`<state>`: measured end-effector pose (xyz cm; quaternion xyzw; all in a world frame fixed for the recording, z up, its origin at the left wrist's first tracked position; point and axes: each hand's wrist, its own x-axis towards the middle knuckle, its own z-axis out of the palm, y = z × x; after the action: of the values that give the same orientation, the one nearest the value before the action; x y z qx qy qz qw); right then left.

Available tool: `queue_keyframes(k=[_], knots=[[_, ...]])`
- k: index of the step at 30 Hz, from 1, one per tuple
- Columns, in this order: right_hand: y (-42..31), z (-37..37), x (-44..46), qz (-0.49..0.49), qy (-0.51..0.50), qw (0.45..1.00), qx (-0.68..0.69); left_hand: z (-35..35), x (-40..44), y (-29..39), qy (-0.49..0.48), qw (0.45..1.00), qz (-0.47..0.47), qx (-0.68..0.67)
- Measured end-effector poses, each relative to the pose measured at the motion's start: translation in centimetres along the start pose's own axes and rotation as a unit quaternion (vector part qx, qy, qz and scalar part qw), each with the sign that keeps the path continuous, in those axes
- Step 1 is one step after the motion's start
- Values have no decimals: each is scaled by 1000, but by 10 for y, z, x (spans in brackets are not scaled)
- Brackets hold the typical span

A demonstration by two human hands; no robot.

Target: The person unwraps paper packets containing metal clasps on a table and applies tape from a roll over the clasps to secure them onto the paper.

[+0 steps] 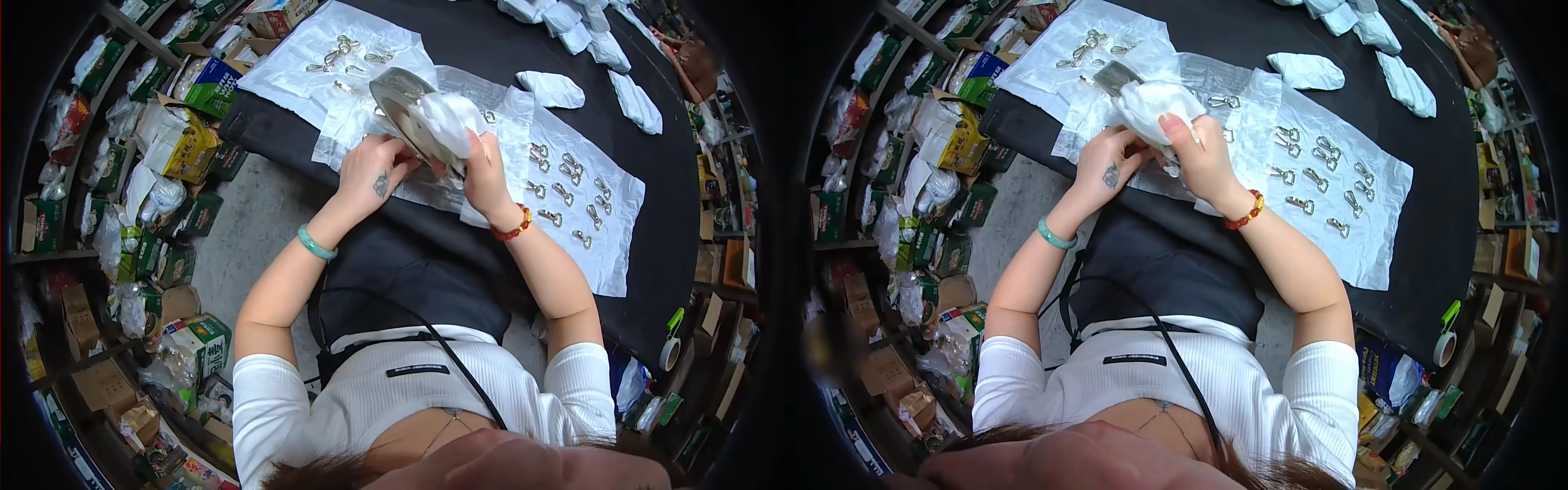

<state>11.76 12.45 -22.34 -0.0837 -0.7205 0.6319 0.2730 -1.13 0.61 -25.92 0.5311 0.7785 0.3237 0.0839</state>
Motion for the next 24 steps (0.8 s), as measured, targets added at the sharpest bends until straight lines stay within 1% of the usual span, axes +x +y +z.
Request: queue_keyframes(k=[6,10,16,20,22,23,24], knots=[[-11,0,9,10,30,998,50,-1,-7,1,54,998,40,-18],[2,-19,25,-16,64,997,28,7,-21,4,102,967,224,60],[4,-17,61,-44,22,997,59,15,-26,12,60,978,179,90],[18,-4,74,-47,32,998,4,0,-25,24,-51,988,145,-7],[26,-4,75,-46,42,998,7,-12,-8,14,2,991,116,-64],[30,-3,76,-45,51,998,9,-16,4,3,1,992,113,-63],[33,-2,76,-45,59,997,10,-20,18,-9,41,992,109,-39]])
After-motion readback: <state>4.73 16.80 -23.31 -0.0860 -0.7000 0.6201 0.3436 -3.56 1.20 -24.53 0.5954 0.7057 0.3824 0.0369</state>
